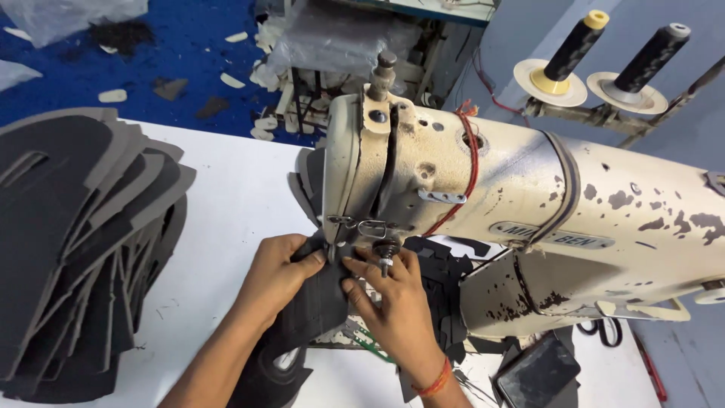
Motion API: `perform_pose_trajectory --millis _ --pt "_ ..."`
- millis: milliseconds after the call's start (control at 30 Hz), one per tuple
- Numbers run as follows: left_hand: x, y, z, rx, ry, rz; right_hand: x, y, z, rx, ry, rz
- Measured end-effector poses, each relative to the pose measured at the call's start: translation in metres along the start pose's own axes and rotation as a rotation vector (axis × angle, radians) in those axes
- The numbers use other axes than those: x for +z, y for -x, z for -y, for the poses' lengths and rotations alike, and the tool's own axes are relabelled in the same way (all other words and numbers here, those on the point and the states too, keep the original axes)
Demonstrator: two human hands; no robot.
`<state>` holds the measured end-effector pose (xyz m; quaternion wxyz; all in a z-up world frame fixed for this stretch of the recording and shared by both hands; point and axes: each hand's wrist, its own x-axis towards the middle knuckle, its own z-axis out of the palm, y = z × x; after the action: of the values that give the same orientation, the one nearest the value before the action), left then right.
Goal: The person uses a sewing machine to stitch black rubber shoe parts. They repeatedly pick up a shoe part, align it under the needle, sew along the edge, and then place the finished piece aside.
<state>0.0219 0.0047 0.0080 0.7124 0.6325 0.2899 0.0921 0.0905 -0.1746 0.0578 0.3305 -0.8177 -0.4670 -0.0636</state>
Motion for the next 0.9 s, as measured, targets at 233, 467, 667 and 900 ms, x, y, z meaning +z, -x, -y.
perform_pose_trajectory --millis 233,467,667,900 --pt "-0.013 0.019 0.001 0.059 -0.016 0.084 0.007 0.026 -0.017 0.006 -0.125 0.061" --pt "-0.015 0.006 0.006 0.084 0.066 0.086 0.016 0.022 -0.029 -0.045 -0.138 0.06" --pt "-0.01 -0.013 -0.002 0.077 0.088 0.043 0.029 0.009 -0.047 0.003 -0.254 0.038" --pt "-0.009 -0.037 -0.021 0.075 -0.113 0.003 0.029 -0.009 -0.053 -0.023 -0.132 0.018"
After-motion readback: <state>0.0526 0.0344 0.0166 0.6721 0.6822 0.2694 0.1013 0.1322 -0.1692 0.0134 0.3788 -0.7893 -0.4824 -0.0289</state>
